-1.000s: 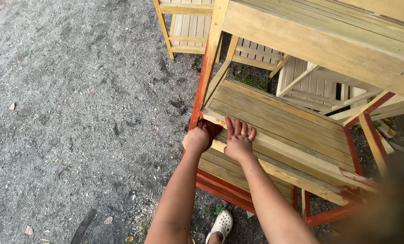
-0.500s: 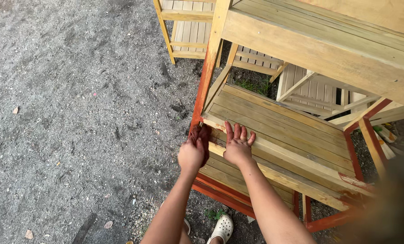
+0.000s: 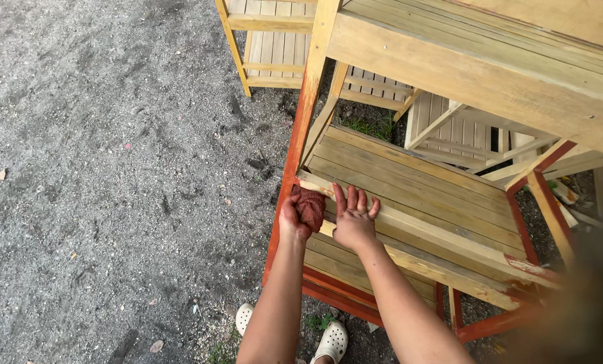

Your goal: The person applies reddish-brown stain to a wooden shelving unit using a cloth. They wipe the stain across shelves and frame members, then dip the cloth into a container to reload stain and continue applying it to additional sections.

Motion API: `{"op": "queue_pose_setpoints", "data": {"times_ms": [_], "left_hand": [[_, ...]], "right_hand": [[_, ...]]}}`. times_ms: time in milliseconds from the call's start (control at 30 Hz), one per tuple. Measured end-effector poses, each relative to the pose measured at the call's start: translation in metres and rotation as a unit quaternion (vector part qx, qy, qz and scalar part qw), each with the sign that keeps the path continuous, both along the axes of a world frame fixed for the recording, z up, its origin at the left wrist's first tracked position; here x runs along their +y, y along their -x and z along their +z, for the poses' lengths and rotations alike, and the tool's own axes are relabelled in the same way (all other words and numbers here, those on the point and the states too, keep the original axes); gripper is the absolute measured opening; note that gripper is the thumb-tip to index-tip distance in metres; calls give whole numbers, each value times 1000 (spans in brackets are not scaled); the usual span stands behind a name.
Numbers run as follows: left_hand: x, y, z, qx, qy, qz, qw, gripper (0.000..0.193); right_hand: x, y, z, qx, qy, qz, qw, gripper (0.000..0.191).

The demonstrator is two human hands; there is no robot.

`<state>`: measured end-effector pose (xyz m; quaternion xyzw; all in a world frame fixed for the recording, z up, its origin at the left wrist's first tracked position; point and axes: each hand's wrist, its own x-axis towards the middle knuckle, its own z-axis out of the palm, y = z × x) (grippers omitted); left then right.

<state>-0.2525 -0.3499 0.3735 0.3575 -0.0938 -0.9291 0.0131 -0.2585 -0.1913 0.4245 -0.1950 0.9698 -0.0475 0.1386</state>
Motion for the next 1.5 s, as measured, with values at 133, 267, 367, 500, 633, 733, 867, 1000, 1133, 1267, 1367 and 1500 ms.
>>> {"op": "queue_pose_setpoints", "data": {"times_ms": [133, 267, 367, 500, 633, 733, 867, 1000, 1133, 1267, 1367, 1500], "left_hand": [[4, -16, -7, 66, 28, 7, 997, 34], [9, -30, -31, 67, 173, 69, 980, 25], [-2, -48, -41, 135, 239, 66, 959, 21], [-15, -80, -31, 131, 256, 13, 958, 32], [-4, -107, -7, 115, 223, 11, 968, 43], [11, -97, -3, 63, 155, 0, 986, 50], [15, -34, -16, 25, 70, 2, 997, 53], [4, -4, -18, 115, -44, 25, 992, 54], [6, -23, -24, 62, 13, 25, 998, 49], [-7, -51, -24, 111, 172, 23, 979, 54], [-27, -77, -19, 130, 204, 10, 970, 48], [-61, -105, 6, 141, 302, -18, 943, 36]], "right_hand": [[1, -3, 2, 27, 9, 7, 1000, 111], [3, -2, 4, -7, 6, 2, 1000, 112], [1, -2, 3, -9, 5, 2, 1000, 111], [-1, -3, 6, -12, 2, -3, 1000, 111], [-3, -1, 13, -35, -7, 3, 999, 113], [-3, -1, 16, -34, -3, -1, 999, 113], [0, -2, 12, -29, 2, -3, 1000, 117], [3, -3, 4, 9, 15, 5, 1000, 114], [4, -3, -2, 16, 20, 8, 1000, 113], [4, -5, -3, 34, 33, 11, 999, 110], [3, -6, 0, 11, 23, 9, 1000, 110], [3, -3, 8, 2, 33, 10, 999, 112]]}}
